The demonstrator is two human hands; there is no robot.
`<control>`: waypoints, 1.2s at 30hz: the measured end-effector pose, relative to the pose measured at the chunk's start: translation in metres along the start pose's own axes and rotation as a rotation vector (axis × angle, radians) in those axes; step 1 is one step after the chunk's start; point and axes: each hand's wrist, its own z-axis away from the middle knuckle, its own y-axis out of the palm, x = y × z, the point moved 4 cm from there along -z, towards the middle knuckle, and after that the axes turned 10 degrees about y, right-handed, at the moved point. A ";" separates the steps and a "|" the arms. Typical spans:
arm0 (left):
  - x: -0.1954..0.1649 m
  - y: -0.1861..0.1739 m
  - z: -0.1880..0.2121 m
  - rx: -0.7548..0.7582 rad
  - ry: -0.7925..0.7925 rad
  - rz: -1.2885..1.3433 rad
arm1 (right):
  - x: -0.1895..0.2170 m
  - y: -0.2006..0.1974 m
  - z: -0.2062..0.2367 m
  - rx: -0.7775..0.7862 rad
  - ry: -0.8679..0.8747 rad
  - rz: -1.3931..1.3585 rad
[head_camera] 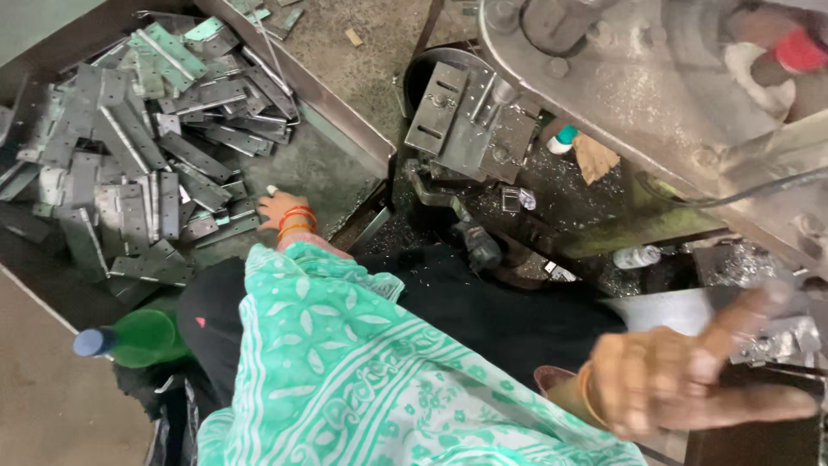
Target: The person sits at a press machine and repeatedly picks up metal brackets, places them into the press, and operates the lever to process them. Finished pieces are dropped into a bin below. The person handles the brackets one at a time throughout the clip.
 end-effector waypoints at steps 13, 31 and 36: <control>-0.010 0.010 0.005 0.061 0.229 -0.089 | -0.061 -0.013 0.006 -0.349 -0.185 1.024; 0.027 -0.027 -0.020 -0.164 -0.167 0.130 | 0.039 0.021 0.049 -0.393 -0.138 0.452; 0.029 -0.037 -0.033 -0.245 -0.127 -0.012 | 0.003 0.020 0.035 -0.416 -0.246 0.809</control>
